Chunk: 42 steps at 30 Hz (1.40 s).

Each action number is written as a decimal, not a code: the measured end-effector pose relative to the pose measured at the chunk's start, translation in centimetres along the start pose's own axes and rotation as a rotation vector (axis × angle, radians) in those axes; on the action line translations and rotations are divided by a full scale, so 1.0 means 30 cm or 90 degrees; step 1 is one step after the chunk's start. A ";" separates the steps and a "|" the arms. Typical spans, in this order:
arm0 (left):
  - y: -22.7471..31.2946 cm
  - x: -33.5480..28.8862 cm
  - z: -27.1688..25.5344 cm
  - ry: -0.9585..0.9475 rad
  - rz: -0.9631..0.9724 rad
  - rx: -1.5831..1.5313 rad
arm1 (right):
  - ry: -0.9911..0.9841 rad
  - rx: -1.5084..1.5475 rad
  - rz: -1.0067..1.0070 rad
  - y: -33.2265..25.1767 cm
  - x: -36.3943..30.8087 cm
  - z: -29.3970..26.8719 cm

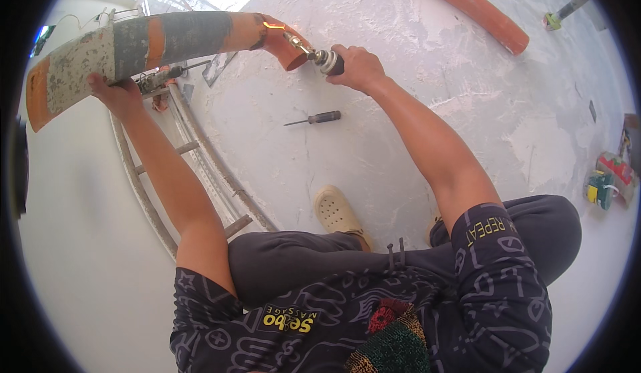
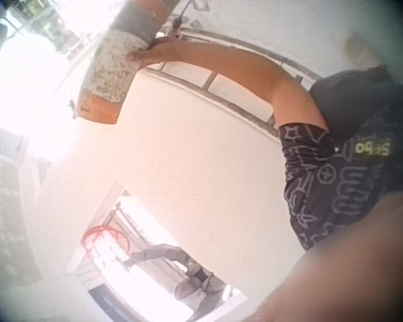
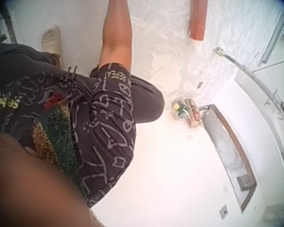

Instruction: The person uses a blowtorch to heat a section of an orange pipe. They rotate the pipe to apply heat evenly around the circumference.

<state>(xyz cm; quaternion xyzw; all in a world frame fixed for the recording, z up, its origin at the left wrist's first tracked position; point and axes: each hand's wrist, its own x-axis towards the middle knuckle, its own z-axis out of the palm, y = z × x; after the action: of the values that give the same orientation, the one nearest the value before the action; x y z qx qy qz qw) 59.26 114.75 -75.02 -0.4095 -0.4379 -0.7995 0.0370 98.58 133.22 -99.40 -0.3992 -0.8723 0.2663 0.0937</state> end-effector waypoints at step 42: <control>-0.007 -0.036 0.064 -0.019 -0.006 -0.095 | 0.017 -0.018 -0.040 0.092 -0.040 -0.111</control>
<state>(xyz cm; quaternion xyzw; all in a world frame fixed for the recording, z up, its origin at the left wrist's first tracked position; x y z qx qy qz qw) 61.08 115.97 -75.38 -0.4207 -0.3795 -0.8240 -0.0039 102.41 135.11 -98.04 -0.3762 -0.8869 0.2454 0.1076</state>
